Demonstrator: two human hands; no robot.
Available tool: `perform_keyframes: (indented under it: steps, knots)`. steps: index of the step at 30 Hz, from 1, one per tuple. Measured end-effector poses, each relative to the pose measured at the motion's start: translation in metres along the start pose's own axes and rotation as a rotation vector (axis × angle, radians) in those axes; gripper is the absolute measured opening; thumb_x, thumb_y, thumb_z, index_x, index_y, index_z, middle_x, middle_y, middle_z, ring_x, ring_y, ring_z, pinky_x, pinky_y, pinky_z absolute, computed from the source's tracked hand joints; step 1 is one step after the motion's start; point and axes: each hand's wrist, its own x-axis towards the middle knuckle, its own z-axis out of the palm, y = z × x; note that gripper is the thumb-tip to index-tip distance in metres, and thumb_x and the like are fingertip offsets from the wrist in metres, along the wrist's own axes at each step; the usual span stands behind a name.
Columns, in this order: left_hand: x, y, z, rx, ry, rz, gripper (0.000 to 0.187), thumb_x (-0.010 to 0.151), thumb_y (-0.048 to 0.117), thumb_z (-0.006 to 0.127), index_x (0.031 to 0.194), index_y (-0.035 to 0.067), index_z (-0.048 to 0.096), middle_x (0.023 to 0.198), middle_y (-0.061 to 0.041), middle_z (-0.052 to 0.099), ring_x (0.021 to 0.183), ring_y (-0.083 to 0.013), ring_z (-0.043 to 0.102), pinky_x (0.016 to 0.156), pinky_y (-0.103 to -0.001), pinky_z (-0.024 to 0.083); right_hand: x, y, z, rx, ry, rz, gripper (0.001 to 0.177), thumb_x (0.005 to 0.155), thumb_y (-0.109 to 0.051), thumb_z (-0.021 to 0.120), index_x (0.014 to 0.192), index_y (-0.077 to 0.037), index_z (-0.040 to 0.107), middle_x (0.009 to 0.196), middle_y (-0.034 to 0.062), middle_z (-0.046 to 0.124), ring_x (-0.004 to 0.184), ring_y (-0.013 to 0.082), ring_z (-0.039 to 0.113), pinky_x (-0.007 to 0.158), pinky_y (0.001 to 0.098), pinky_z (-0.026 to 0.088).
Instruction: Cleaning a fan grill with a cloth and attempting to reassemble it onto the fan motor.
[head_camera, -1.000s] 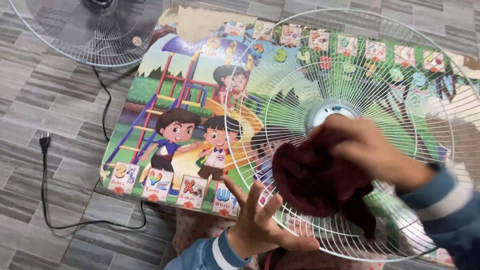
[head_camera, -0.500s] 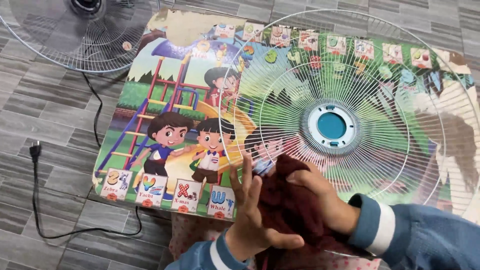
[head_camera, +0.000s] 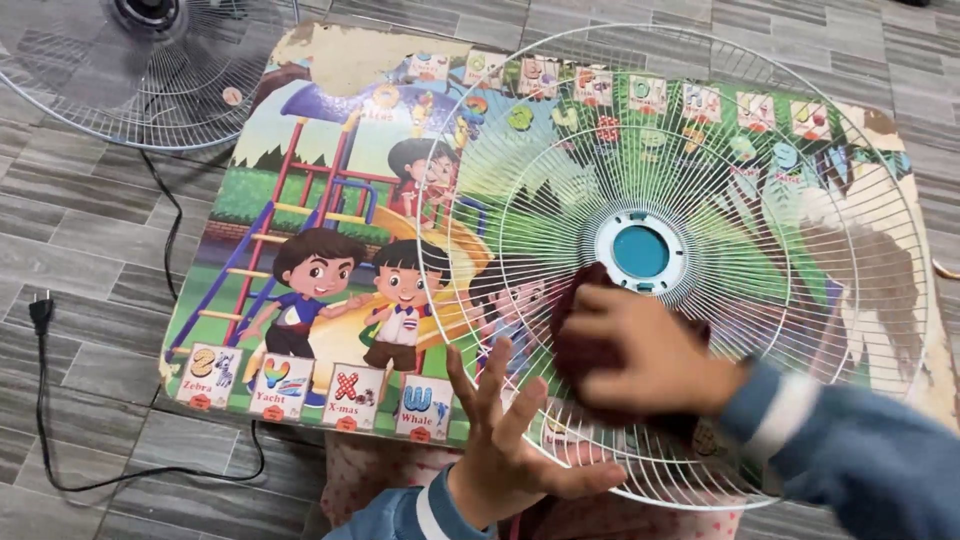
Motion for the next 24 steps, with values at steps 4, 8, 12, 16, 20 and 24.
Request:
perform_keyframes:
  steps: [4, 8, 12, 16, 20, 24]
  knots:
    - [-0.003, -0.002, 0.007, 0.026, 0.034, -0.044, 0.071, 0.1, 0.073, 0.069, 0.149, 0.064, 0.019, 0.163, -0.01, 0.018, 0.152, -0.0561, 0.036, 0.129, -0.082, 0.01, 0.0, -0.039, 0.023, 0.336, 0.068, 0.022, 0.032, 0.06, -0.022, 0.065, 0.084, -0.002, 0.07, 0.083, 0.0059, 0.06, 0.062, 0.02, 0.052, 0.056, 0.0294, 0.044]
    - [0.01, -0.005, 0.0, -0.104, 0.053, -0.087, 0.083, 0.102, 0.072, 0.052, 0.165, 0.04, 0.01, 0.167, -0.007, 0.014, 0.155, -0.0532, 0.029, 0.13, -0.077, 0.004, 0.002, -0.065, 0.037, 0.567, 0.048, -0.026, 0.033, 0.065, -0.024, 0.059, 0.083, 0.002, 0.067, 0.084, 0.0079, 0.059, 0.068, 0.0196, 0.051, 0.06, 0.0301, 0.042]
    - [0.011, -0.005, -0.007, -0.389, 0.065, -0.301, 0.098, 0.091, 0.077, 0.05, 0.163, 0.018, 0.021, 0.169, -0.019, 0.024, 0.163, -0.0377, 0.018, 0.135, -0.058, -0.005, -0.022, -0.045, 0.079, 0.673, 0.339, -0.109, 0.039, 0.071, -0.021, 0.068, 0.103, -0.003, 0.055, 0.109, 0.0164, 0.058, 0.093, 0.0291, 0.062, 0.082, 0.0384, 0.054]
    - [0.013, -0.001, -0.004, -0.39, 0.097, -0.322, 0.094, 0.097, 0.079, 0.039, 0.162, 0.015, 0.018, 0.171, -0.024, 0.017, 0.164, -0.0355, 0.014, 0.136, -0.056, -0.009, -0.009, -0.042, 0.033, 1.546, 0.278, 0.268, 0.047, 0.083, -0.023, 0.053, 0.117, 0.009, 0.062, 0.115, 0.0226, 0.067, 0.104, 0.0332, 0.061, 0.098, 0.0403, 0.044]
    - [0.01, -0.003, -0.001, -0.247, 0.088, -0.196, 0.088, 0.104, 0.071, 0.037, 0.164, 0.012, 0.012, 0.169, -0.003, 0.017, 0.162, -0.0398, 0.023, 0.136, -0.062, -0.003, 0.001, -0.003, -0.017, 1.112, 0.38, 0.162, 0.047, 0.079, -0.031, 0.052, 0.11, 0.003, 0.062, 0.113, 0.0169, 0.064, 0.106, 0.027, 0.059, 0.103, 0.035, 0.044]
    - [0.0, -0.005, 0.006, -0.129, 0.082, -0.105, 0.076, 0.102, 0.067, 0.056, 0.159, 0.037, 0.016, 0.165, -0.007, 0.02, 0.157, -0.0425, 0.028, 0.132, -0.071, 0.003, 0.009, 0.011, -0.026, 0.152, 0.176, 0.109, 0.044, 0.066, -0.025, 0.057, 0.103, -0.003, 0.069, 0.103, 0.01, 0.06, 0.084, 0.0222, 0.057, 0.073, 0.0328, 0.05]
